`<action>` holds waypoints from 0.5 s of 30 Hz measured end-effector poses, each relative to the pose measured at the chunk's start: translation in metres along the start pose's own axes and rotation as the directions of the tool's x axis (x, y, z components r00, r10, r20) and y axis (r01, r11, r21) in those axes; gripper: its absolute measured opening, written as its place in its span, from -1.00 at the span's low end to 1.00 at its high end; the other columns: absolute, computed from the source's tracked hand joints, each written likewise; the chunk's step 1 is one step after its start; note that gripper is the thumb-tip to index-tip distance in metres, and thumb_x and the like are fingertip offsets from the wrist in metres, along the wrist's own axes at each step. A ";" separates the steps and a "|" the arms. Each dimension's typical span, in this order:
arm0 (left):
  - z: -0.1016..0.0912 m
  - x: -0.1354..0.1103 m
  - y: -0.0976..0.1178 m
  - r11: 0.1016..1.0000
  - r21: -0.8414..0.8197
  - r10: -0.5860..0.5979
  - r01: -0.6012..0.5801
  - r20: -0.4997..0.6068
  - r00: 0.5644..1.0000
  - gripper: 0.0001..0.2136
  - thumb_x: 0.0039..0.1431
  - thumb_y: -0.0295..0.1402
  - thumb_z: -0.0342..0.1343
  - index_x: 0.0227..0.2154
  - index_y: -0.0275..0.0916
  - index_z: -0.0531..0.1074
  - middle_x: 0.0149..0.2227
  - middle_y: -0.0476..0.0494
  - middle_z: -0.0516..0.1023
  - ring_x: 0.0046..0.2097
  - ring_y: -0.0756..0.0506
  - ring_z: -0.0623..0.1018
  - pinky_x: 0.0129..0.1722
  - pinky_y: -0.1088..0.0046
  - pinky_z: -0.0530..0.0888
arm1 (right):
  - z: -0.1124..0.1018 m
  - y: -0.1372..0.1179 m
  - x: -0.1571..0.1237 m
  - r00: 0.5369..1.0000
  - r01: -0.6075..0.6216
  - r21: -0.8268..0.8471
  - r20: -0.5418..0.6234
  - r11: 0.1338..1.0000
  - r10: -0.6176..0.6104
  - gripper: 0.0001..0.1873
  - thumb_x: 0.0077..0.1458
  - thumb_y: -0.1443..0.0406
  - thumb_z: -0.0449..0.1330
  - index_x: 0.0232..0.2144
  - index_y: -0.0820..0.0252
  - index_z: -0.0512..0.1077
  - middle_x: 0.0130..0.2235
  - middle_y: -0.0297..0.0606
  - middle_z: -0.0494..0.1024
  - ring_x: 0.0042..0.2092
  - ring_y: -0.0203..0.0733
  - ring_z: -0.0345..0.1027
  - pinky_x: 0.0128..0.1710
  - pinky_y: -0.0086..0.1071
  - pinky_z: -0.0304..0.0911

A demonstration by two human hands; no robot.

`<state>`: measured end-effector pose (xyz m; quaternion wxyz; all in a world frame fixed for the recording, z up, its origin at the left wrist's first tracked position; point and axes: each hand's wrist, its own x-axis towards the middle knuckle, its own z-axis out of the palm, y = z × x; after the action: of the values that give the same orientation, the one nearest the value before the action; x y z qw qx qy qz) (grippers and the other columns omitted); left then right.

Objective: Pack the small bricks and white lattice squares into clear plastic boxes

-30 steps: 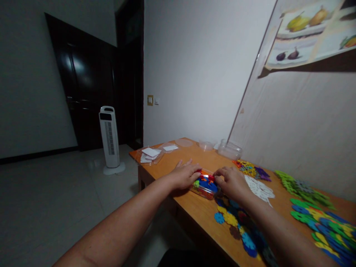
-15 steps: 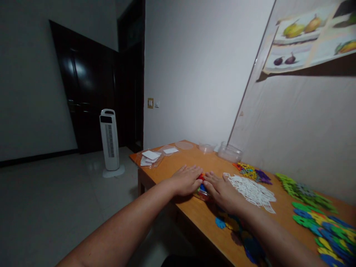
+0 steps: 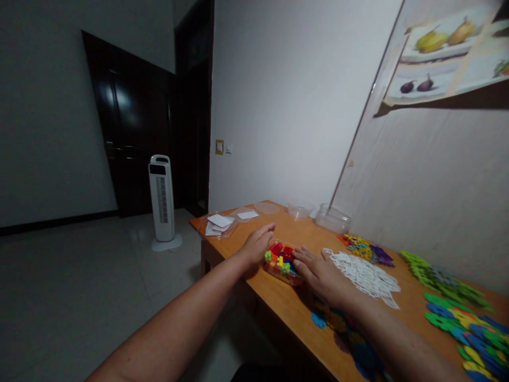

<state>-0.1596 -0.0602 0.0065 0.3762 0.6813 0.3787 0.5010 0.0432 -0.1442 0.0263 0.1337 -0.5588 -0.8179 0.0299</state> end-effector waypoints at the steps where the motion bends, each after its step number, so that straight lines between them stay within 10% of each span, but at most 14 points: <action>1: -0.001 -0.001 -0.003 1.000 -0.013 -0.011 0.010 -0.017 1.000 -0.52 0.24 -0.34 -0.12 0.17 -0.41 0.35 0.23 -0.34 0.38 0.25 -0.18 0.38 0.31 0.20 0.22 | -0.001 -0.002 0.001 1.000 -0.012 0.000 -0.018 1.000 0.012 -0.39 0.35 0.07 -0.21 0.28 0.21 0.24 0.33 -0.10 0.20 0.39 0.03 -0.07 0.33 0.26 -0.35; 15: 0.004 -0.031 -0.024 0.996 0.072 0.059 -0.058 -0.017 0.998 -0.60 0.29 -0.26 -0.10 0.07 -0.28 0.45 0.09 -0.20 0.53 0.11 -0.14 0.49 0.18 0.28 0.38 | -0.003 0.001 0.016 0.988 -0.060 -0.046 -0.143 0.997 0.053 -0.50 0.34 0.16 -0.16 0.11 0.14 0.43 0.16 -0.08 0.47 0.30 0.04 0.16 0.29 0.26 -0.24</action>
<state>-0.1662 -0.0781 -0.0285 0.3333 0.7002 0.3798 0.5043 0.0390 -0.1297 0.0315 0.1765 -0.5858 -0.7906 -0.0265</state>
